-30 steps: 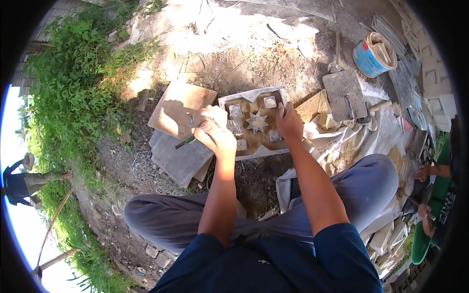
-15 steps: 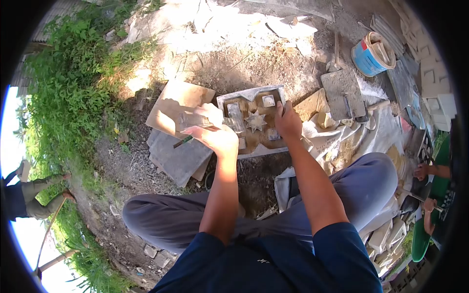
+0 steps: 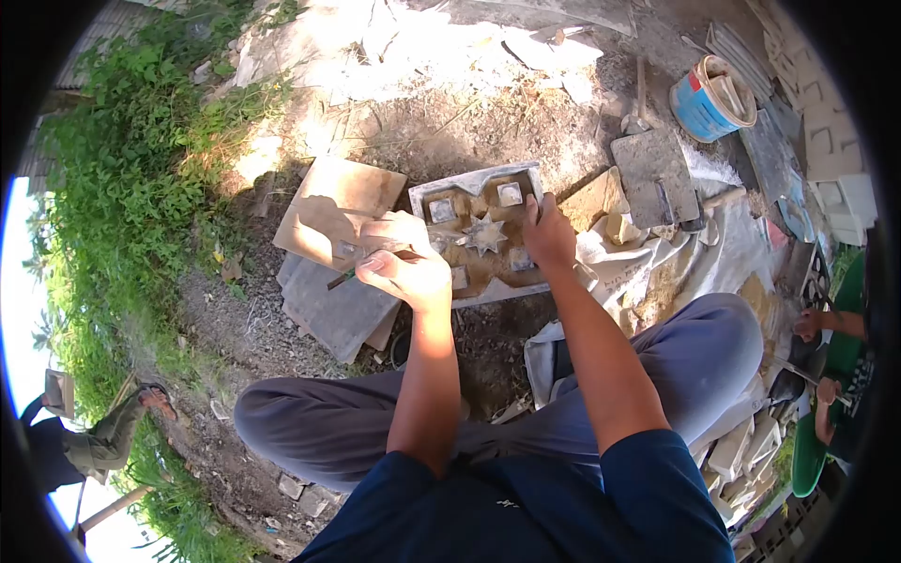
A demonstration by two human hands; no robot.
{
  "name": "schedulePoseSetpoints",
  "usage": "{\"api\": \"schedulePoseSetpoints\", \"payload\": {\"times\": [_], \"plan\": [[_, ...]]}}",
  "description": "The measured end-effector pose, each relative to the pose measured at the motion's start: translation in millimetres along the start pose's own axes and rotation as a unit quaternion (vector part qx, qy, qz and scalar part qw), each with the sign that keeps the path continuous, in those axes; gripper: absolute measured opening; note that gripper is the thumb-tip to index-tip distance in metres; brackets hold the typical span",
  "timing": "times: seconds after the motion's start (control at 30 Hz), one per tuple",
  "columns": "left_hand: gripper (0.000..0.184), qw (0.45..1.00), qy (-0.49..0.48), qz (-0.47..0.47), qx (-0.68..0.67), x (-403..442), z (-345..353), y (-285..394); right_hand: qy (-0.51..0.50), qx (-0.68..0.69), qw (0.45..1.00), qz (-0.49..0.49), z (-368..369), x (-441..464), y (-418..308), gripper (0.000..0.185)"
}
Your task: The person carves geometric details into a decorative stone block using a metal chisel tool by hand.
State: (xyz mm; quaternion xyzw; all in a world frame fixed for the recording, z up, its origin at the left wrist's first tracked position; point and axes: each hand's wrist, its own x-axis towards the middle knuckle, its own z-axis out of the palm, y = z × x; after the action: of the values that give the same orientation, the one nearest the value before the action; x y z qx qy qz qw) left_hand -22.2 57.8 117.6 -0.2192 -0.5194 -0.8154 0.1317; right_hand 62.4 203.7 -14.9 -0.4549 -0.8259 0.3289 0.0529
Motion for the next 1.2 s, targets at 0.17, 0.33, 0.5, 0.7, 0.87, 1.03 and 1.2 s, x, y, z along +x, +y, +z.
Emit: {"api": "schedulePoseSetpoints", "payload": {"times": [0.17, 0.33, 0.5, 0.7, 0.87, 1.03, 1.2], "plan": [[0.038, 0.987, 0.161, -0.014, -0.020, -2.3, 6.8, -0.2, -0.001, 0.006, 1.000, -0.006, 1.5, 0.3, 0.8, 0.037], [0.035, 0.903, 0.094, -0.192, -0.373, -4.6, -6.7, 6.5, -0.001, 0.001, 1.000, -0.007, 4.0, 0.5, 4.1, 0.036], [0.052, 0.770, 0.182, -0.252, -0.558, -4.2, -14.4, 4.5, -0.006, 0.005, 1.000, -0.003, 2.8, 1.1, 2.9, 0.035], [0.044, 0.999, -0.045, 0.032, -0.001, 0.6, -24.4, -14.1, -0.007, 0.003, 1.000, 0.005, 2.3, 1.4, 1.2, 0.034], [0.038, 0.923, 0.251, -0.095, -0.276, -24.1, -20.5, -34.2, -0.013, -0.001, 1.000, 0.007, 1.7, 1.9, 0.2, 0.035], [0.037, 0.996, -0.045, 0.065, -0.028, -17.6, -15.5, -44.0, -0.010, -0.012, 1.000, 0.005, 3.1, -4.1, 2.7, 0.036], [0.019, 0.998, -0.053, 0.028, -0.006, -5.5, -26.3, -50.1, -0.010, -0.005, 1.000, 0.001, 0.2, 5.5, -3.1, 0.037]]}}
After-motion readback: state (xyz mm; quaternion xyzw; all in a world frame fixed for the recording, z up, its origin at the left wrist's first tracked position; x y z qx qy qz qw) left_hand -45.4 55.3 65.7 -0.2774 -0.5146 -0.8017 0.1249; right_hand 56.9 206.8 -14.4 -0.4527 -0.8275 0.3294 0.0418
